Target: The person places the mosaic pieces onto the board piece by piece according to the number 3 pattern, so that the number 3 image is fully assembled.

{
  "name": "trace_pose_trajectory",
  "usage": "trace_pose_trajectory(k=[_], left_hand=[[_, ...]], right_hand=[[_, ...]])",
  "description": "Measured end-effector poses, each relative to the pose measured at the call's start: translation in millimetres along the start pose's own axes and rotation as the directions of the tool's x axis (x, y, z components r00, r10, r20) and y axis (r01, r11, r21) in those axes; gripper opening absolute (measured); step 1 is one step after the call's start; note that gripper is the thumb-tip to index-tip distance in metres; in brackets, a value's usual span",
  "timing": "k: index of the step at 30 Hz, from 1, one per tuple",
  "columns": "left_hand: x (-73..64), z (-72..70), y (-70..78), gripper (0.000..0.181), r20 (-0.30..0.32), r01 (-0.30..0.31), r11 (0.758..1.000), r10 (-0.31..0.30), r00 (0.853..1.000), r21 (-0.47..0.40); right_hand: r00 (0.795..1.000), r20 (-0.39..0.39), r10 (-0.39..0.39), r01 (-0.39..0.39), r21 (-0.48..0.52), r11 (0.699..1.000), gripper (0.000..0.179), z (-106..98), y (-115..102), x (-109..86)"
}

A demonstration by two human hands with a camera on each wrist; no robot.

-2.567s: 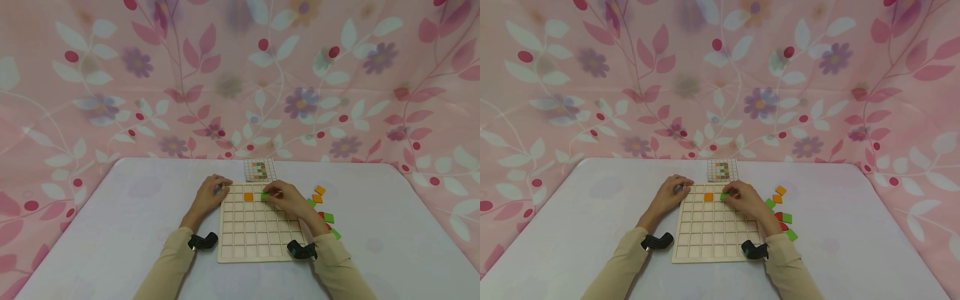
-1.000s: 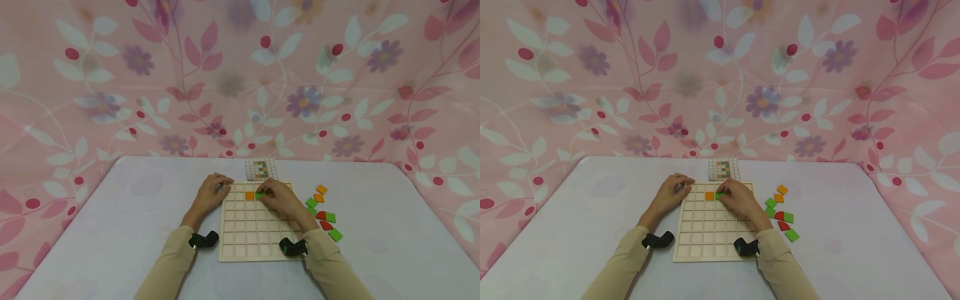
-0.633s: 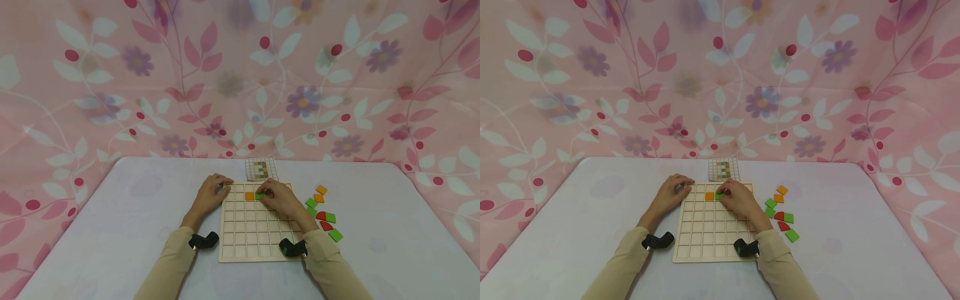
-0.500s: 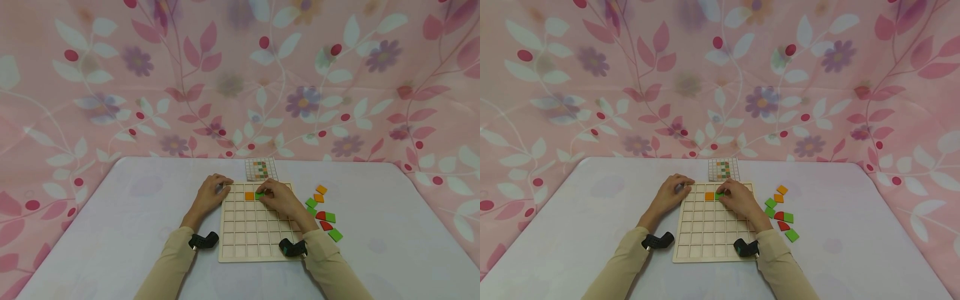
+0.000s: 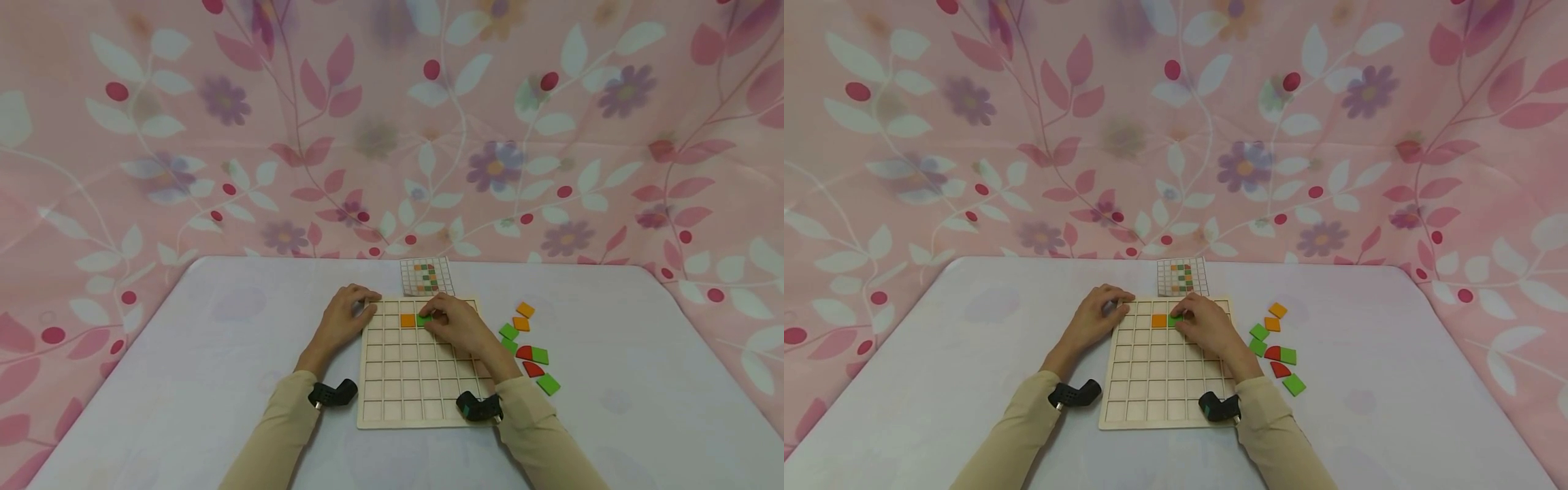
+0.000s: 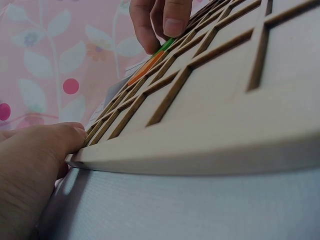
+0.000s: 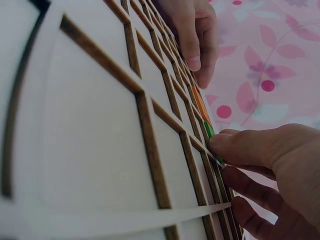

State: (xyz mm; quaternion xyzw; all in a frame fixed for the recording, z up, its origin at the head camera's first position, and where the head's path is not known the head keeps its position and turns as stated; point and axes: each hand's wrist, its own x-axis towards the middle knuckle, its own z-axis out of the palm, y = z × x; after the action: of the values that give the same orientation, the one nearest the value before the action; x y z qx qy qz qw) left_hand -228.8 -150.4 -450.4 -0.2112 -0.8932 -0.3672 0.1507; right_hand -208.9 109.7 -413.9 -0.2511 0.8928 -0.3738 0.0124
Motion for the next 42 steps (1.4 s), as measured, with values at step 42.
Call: trace_pose_trajectory(k=[42], left_hand=[[0.2, 1.6, -2.7, 0.017, -0.003, -0.007, 1.000, 0.007, 1.000, -0.006]], right_hand=[[0.998, 0.022, -0.055, 0.056, -0.026, 0.998, 0.013, -5.7, 0.0, -9.2]])
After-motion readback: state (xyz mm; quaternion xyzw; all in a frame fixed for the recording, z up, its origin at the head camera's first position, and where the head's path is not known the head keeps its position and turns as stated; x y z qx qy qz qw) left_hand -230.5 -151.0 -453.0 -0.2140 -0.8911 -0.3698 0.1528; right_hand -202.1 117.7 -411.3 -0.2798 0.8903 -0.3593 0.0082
